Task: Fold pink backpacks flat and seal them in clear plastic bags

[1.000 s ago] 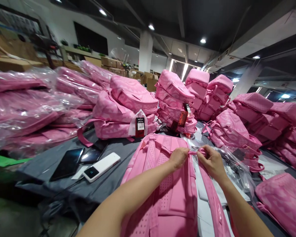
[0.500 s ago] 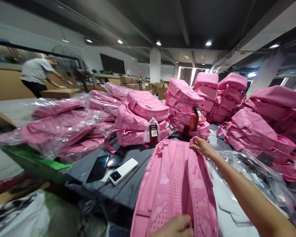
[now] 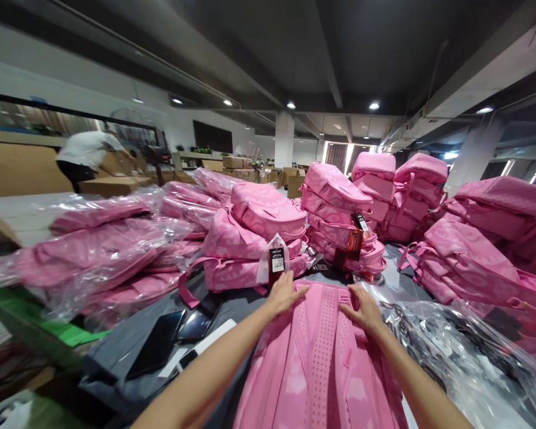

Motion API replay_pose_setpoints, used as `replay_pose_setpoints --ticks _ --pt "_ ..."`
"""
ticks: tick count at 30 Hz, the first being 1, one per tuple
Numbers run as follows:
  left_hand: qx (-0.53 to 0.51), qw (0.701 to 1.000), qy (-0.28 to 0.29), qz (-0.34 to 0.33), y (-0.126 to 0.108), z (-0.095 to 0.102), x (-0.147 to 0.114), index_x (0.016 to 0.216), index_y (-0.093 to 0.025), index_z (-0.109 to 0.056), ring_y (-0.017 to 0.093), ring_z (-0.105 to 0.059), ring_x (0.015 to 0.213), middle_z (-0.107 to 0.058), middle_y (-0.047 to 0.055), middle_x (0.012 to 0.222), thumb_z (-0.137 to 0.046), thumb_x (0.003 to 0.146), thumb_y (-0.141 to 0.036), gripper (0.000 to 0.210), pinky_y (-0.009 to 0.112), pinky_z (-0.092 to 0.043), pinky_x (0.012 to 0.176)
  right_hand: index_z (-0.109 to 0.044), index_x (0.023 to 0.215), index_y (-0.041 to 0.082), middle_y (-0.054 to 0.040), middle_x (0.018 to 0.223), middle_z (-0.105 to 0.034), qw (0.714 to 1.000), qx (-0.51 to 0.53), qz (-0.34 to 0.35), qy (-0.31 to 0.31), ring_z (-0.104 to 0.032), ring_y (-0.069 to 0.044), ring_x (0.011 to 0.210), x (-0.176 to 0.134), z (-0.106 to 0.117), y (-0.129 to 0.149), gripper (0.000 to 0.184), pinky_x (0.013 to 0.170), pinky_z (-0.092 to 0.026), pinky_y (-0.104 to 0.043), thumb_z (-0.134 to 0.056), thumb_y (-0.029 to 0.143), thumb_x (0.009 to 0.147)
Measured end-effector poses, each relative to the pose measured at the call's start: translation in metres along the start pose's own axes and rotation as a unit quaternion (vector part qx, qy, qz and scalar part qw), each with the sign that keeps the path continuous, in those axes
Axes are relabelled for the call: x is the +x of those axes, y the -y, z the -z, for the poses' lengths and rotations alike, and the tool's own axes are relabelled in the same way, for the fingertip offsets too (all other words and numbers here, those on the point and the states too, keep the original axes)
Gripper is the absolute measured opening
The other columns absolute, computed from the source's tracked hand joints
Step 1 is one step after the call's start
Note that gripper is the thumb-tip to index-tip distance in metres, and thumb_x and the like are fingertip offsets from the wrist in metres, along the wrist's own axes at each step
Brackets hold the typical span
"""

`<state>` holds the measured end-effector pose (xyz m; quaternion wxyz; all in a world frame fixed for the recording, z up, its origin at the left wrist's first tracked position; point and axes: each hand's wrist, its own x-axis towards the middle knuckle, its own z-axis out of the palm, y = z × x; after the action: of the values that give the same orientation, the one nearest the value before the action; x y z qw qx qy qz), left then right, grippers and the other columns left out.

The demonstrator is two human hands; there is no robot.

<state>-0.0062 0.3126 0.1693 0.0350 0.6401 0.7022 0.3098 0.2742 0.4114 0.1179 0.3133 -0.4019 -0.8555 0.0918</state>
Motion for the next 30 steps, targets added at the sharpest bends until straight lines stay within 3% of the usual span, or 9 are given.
replay_pose_setpoints --ticks 3,7,14,16,21,24,26,28,30 --pt "-0.021 0.998 0.007 -0.053 -0.007 -0.037 0.014 0.114 -0.014 -0.067 0.030 -0.065 0.116 -0.071 0.016 0.120 -0.069 0.086 -0.034 0.034 0.041 -0.049 0.101 -0.065 0.123 0.023 -0.0131 0.124 -0.069 0.995 0.046 0.026 -0.082 -0.065 -0.033 0.118 -0.015 -0.011 -0.010 0.054 0.106 -0.050 -0.052 -0.066 0.059 0.082" --pt "-0.047 0.992 -0.018 -0.111 -0.013 -0.055 -0.012 0.108 -0.019 -0.067 0.023 -0.060 0.118 -0.067 0.009 0.122 -0.066 0.089 -0.019 0.019 0.036 -0.046 0.106 -0.065 0.119 0.022 -0.0150 0.120 -0.071 0.988 0.042 0.048 -0.143 -0.064 -0.035 0.117 -0.034 -0.016 -0.005 0.050 0.107 -0.048 -0.055 -0.067 0.056 0.084" --pt "-0.029 0.975 -0.137 -0.173 0.021 -0.068 -0.069 0.106 -0.021 -0.070 0.023 -0.064 0.102 -0.070 0.008 0.105 -0.054 0.100 -0.019 0.017 0.041 -0.051 0.096 -0.061 0.128 0.019 -0.0147 0.121 -0.070 0.982 -0.086 0.126 -0.111 -0.063 -0.032 0.116 -0.085 -0.009 0.027 0.037 0.103 -0.049 -0.052 -0.062 0.034 0.094" --pt "-0.008 0.979 -0.096 -0.180 0.027 -0.071 -0.081 0.101 -0.021 -0.072 0.023 -0.065 0.096 -0.071 0.007 0.098 -0.053 0.102 -0.023 0.020 0.039 -0.052 0.089 -0.064 0.124 0.019 -0.0142 0.118 -0.071 0.980 -0.123 0.131 -0.087 -0.063 -0.031 0.114 -0.102 -0.006 0.030 0.032 0.103 -0.049 -0.050 -0.061 0.029 0.095" --pt "0.056 0.981 0.152 -0.105 0.025 -0.078 -0.060 0.102 -0.020 -0.076 0.022 -0.068 0.098 -0.074 0.008 0.104 -0.052 0.102 -0.028 0.026 0.033 -0.051 0.087 -0.071 0.112 0.018 -0.0118 0.109 -0.074 0.986 -0.145 0.034 0.071 -0.065 -0.029 0.107 -0.096 -0.005 0.026 0.022 0.096 -0.049 -0.041 -0.068 0.027 0.091" --pt "0.080 0.978 0.182 -0.064 0.017 -0.086 -0.021 0.099 -0.014 -0.077 0.030 -0.068 0.103 -0.074 0.016 0.110 -0.049 0.100 -0.025 0.030 0.039 -0.051 0.087 -0.072 0.111 0.021 -0.0072 0.107 -0.076 0.970 -0.149 -0.067 0.180 -0.068 -0.025 0.102 -0.056 -0.009 0.016 0.024 0.085 -0.048 -0.033 -0.072 0.032 0.090" --pt "0.090 0.976 0.193 -0.049 0.008 -0.084 -0.002 0.100 -0.013 -0.077 0.033 -0.069 0.104 -0.075 0.018 0.109 -0.049 0.099 -0.025 0.031 0.040 -0.051 0.088 -0.072 0.111 0.022 -0.0045 0.104 -0.076 0.963 -0.161 -0.097 0.195 -0.069 -0.022 0.096 -0.029 -0.011 0.009 0.026 0.077 -0.046 -0.029 -0.073 0.038 0.090" --pt "0.094 0.974 0.202 -0.049 -0.004 -0.076 0.001 0.110 -0.014 -0.075 0.032 -0.070 0.106 -0.076 0.016 0.110 -0.049 0.100 -0.031 0.033 0.039 -0.051 0.091 -0.073 0.104 0.023 -0.0036 0.099 -0.076 0.959 -0.179 -0.114 0.187 -0.068 -0.021 0.090 -0.011 -0.015 0.005 0.027 0.071 -0.043 -0.028 -0.075 0.044 0.088" --pt "0.086 0.974 0.199 -0.061 -0.018 -0.070 -0.015 0.133 -0.017 -0.065 0.033 -0.064 0.123 -0.070 0.016 0.130 -0.050 0.100 -0.047 0.047 0.043 -0.048 0.103 -0.072 0.097 0.021 -0.0053 0.095 -0.075 0.955 -0.201 -0.129 0.173 -0.068 -0.022 0.087 -0.004 -0.023 0.006 0.029 0.070 -0.041 -0.029 -0.075 0.049 0.087"
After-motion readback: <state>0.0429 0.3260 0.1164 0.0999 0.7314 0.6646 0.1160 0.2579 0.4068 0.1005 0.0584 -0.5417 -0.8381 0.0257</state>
